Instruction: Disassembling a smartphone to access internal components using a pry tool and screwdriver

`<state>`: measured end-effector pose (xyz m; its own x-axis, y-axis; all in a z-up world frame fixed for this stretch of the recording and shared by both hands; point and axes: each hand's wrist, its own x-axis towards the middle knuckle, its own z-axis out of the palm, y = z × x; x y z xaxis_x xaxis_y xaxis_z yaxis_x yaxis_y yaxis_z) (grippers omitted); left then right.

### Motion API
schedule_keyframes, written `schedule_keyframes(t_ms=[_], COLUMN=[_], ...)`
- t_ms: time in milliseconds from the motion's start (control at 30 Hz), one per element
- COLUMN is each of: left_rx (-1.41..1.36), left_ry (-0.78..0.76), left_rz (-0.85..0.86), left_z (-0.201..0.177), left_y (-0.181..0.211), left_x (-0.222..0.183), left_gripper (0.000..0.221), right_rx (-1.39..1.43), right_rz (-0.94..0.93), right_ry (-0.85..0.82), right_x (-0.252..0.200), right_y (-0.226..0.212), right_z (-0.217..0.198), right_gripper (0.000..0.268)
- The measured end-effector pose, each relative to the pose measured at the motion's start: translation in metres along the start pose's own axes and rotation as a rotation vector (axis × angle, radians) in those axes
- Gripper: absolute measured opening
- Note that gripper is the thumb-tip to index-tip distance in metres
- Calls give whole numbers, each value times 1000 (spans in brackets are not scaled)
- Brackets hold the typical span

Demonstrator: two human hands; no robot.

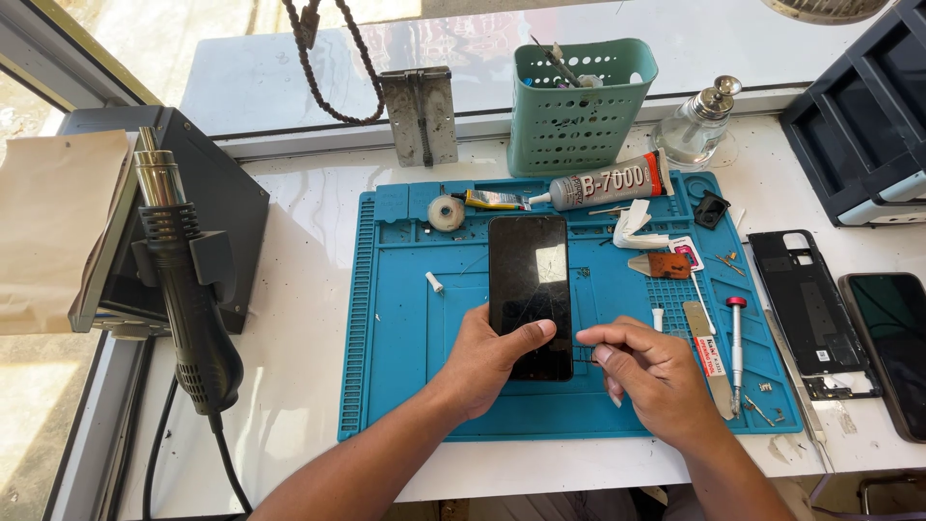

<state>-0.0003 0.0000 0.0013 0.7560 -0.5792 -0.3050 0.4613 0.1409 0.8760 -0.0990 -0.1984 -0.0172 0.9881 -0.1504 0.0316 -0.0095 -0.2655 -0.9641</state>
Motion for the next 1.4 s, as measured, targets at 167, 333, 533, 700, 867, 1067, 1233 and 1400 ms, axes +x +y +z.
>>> schedule_keyframes(t_ms=[167, 333, 533, 700, 867, 1067, 1233, 1400], left_rx=[-4, -4, -11, -9, 3, -4, -12, -39], left_ry=[16, 34, 37, 23, 34, 51, 50, 57], left_rz=[-31, -48, -52, -38, -57, -71, -66, -73], left_z=[0, 1, 1, 1, 1, 1, 0, 1], left_y=[0, 2, 1, 2, 4, 4, 1, 2], left_x=[0, 0, 0, 0, -1, 0, 1, 1], left_gripper=[41, 41, 44, 42, 48, 46, 45, 43], right_rx=[6, -5, -9, -18, -14, -8, -12, 8], right_rz=[25, 10, 26, 4, 35, 28, 46, 67], right_ry=[17, 24, 27, 30, 44, 50, 52, 53], right_x=[0, 0, 0, 0, 1, 1, 1, 1], right_y=[0, -1, -1, 0, -1, 1, -1, -2], right_z=[0, -1, -2, -2, -2, -2, -2, -2], right_gripper=[29, 29, 29, 29, 29, 29, 29, 28])
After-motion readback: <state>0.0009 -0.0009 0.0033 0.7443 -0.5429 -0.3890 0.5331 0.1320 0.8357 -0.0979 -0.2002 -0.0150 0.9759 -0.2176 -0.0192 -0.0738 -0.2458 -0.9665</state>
